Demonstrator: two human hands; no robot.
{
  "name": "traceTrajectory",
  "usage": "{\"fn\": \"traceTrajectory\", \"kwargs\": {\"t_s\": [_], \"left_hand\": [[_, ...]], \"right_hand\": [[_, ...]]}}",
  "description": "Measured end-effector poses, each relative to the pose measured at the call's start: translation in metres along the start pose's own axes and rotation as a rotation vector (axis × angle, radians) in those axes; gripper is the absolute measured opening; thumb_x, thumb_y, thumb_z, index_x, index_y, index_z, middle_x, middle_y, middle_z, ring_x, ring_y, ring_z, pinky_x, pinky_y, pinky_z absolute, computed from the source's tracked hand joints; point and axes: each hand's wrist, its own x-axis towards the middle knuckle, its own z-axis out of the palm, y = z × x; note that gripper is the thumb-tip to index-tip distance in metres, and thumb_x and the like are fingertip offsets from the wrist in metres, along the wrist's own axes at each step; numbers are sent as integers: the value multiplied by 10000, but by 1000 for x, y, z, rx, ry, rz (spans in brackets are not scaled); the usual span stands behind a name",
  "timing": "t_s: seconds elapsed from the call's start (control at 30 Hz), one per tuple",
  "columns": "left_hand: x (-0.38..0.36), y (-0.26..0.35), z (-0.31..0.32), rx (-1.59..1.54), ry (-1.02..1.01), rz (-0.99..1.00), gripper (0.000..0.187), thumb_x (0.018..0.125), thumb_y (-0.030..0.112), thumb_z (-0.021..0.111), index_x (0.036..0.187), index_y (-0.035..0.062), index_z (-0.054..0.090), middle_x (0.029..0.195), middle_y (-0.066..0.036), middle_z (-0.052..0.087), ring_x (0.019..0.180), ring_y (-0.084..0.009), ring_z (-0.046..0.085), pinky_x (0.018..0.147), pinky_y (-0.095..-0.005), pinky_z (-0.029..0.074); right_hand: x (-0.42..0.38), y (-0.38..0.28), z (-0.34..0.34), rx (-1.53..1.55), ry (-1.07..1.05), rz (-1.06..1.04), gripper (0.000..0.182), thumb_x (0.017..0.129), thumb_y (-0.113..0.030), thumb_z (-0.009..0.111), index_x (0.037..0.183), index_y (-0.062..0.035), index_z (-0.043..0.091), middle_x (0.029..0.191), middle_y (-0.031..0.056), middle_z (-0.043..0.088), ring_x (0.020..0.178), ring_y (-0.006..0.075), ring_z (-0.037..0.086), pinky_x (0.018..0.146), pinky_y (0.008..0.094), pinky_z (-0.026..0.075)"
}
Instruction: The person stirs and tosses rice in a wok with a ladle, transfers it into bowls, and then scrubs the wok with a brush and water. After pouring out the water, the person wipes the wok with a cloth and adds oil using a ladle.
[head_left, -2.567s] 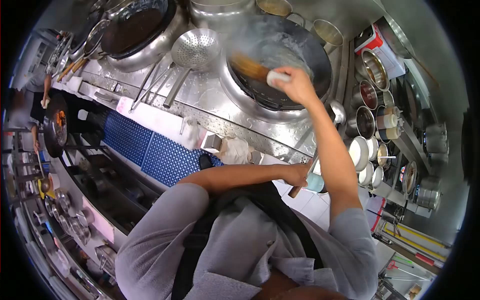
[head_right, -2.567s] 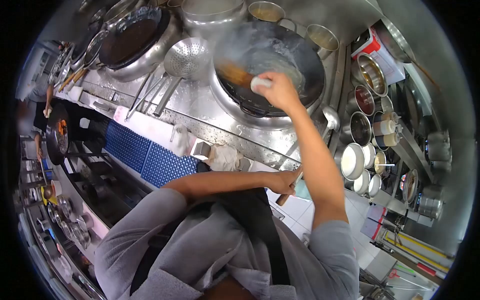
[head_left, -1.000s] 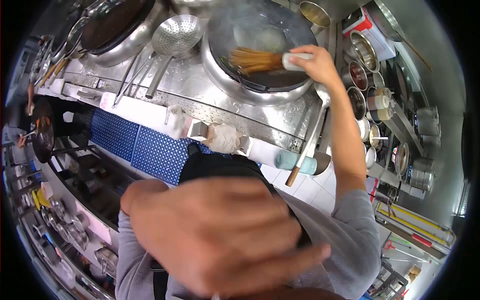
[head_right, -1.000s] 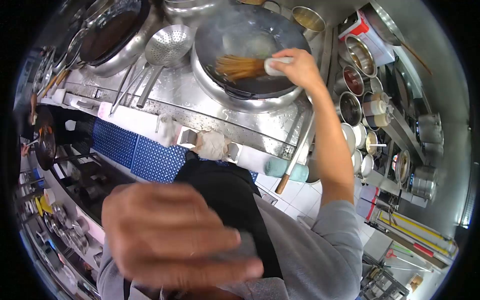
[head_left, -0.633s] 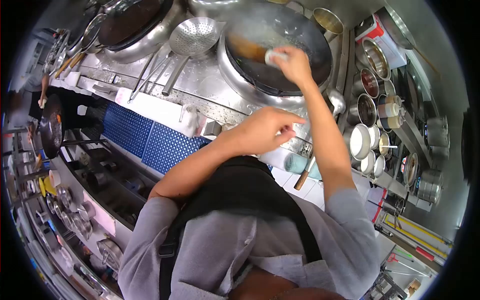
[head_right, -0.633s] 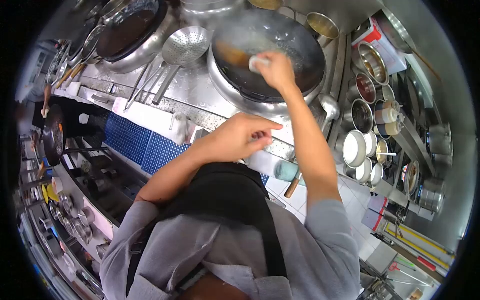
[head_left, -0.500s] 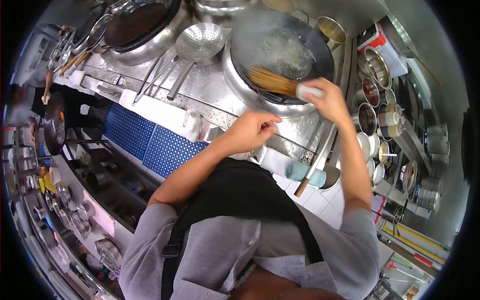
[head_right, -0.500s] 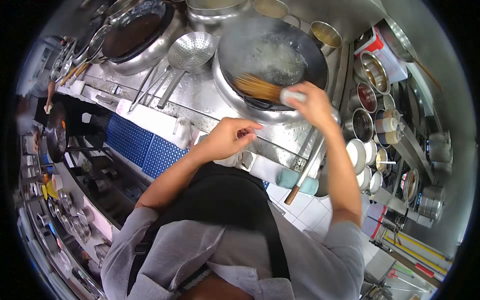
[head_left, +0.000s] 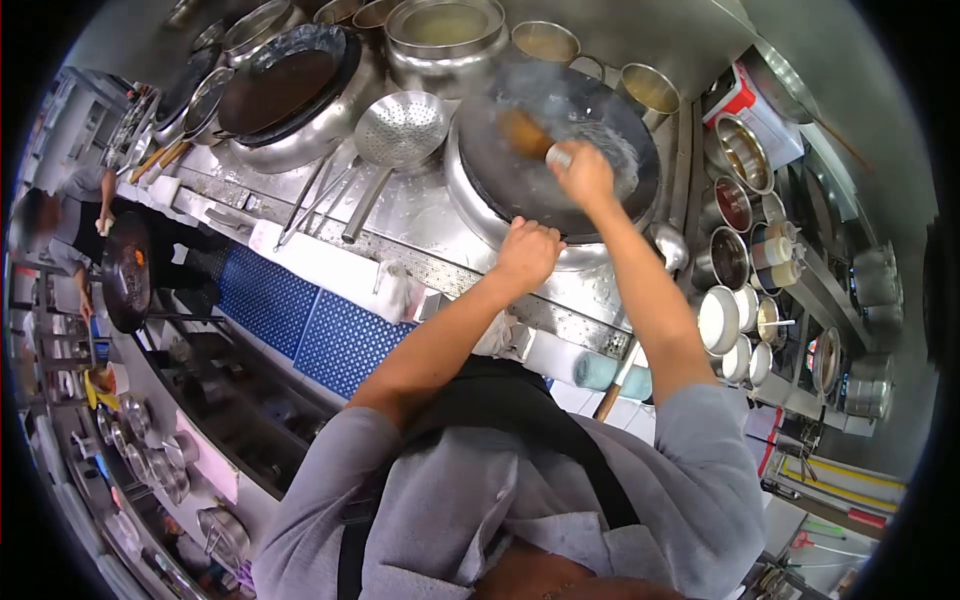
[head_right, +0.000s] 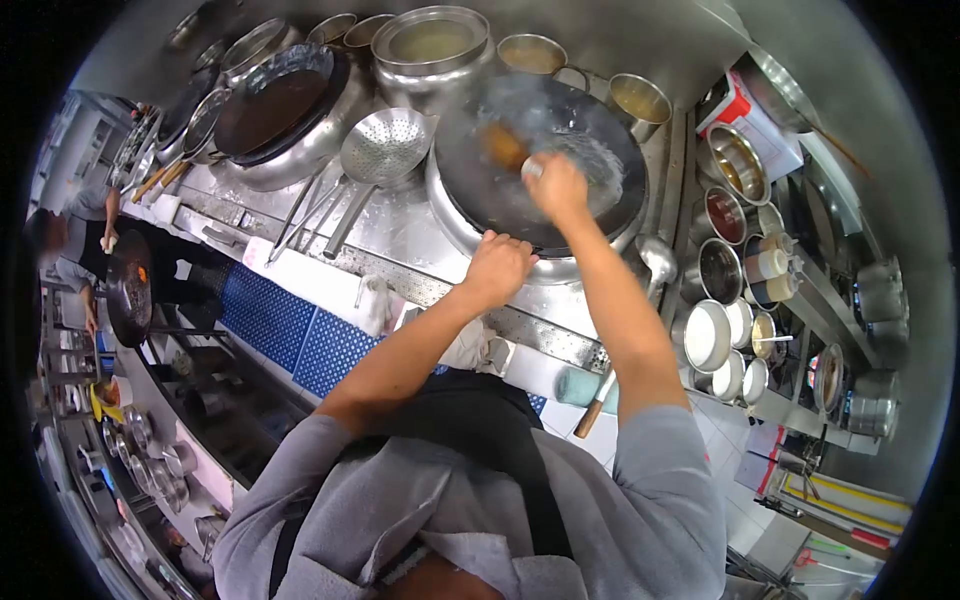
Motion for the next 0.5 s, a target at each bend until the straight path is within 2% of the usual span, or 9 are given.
{"fn": "traceTrajectory", "kwargs": {"t_s": [0.13,0.27,0.33,0.4,0.5], "left_hand": [[-3,-8,6,-31,75,58,254,953,274,570,837,61,647,813,-119,680,838,-282,615,832,-430,392],[-6,-14,-10,-136,99,86,256,948,258,584,810,48,633,825,-147,661,846,-310,603,826,-438,379],[-5,-15,-8,-142,85,85,253,949,259,586,814,50,629,823,-152,654,853,-318,600,829,-442,376],[-3,-17,-7,-143,76,84,251,950,261,585,817,53,628,821,-152,654,848,-318,601,831,-443,377],[-1,-16,-7,-122,85,87,249,947,264,591,809,59,623,823,-143,656,833,-312,601,824,-435,381]], "right_hand": [[-82,-7,-59,91,-140,-125,345,812,-242,739,1137,-136,695,1122,163,649,1014,389,645,891,456,517],[-112,23,-133,-120,-270,-78,366,789,-212,753,1142,-144,687,1071,151,647,972,379,654,866,458,525],[-98,75,-125,-247,-169,-81,358,795,-192,749,1145,-159,681,1052,156,635,944,379,661,839,464,530],[-58,110,-106,-334,-87,-7,389,831,-188,728,1207,-168,630,1090,164,608,909,389,668,780,478,542],[15,105,-55,-287,44,-67,373,842,-220,719,1196,-168,613,1091,167,607,887,379,677,752,473,555]]}}
